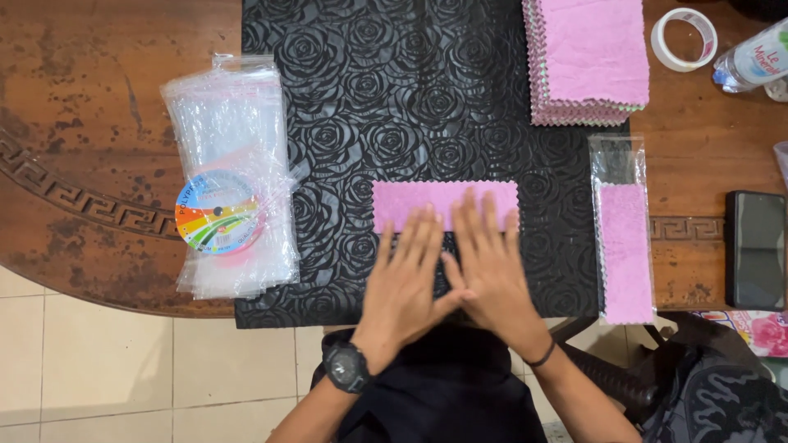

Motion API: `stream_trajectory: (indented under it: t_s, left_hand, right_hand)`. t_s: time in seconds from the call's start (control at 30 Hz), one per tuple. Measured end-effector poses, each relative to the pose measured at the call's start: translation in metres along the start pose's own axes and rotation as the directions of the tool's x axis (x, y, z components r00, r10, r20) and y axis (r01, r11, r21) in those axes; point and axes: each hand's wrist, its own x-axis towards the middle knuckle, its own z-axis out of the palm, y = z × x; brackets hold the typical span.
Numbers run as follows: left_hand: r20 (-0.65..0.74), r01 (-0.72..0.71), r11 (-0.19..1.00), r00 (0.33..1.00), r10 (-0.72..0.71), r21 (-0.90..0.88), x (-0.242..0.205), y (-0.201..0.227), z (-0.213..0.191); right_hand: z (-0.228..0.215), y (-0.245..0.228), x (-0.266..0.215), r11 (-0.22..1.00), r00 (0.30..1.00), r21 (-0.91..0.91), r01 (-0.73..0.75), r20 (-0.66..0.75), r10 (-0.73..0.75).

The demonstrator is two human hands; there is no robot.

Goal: The person takes pink and white cloths from a stack, folds them, and inserts them into clear plastic bags.

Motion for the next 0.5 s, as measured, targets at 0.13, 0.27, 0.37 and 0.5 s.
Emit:
stream_trajectory:
  t_s: [0.13, 0.27, 0.37, 0.5]
  left_hand:
    - [0.031, 0.004, 1.0, 1.0, -0.004, -0.018, -0.004, -0.003, 0.005]
    - [0.075, 0.073, 0.997, 0.994, -0.076, 0.035, -0.013, -0.006, -0.011]
    - [0.063, 0.128, 0.991, 0.99, -0.13, 0.034, -0.017, -0.009, -0.024]
    - [-0.161, 0.144, 0.982, 0.979, -0.123, 0.125, -0.021, -0.019, -0.02]
  right_hand:
    - [0.002, -0.001, -0.007, 1.0, 1.0, 0.018, 0.004, 0.027, -0.004]
    - [0.002, 0.013, -0.024, 0.995, 0.992, -0.045, -0.089, 0.082, 0.093]
    - [-0.012, 0.016, -0.03, 0.99, 0.989, -0.018, -0.139, 0.056, 0.14]
    - [-0.015, 0.03, -0.035, 0.983, 0.985, 0.076, -0.165, -0.047, 0.169]
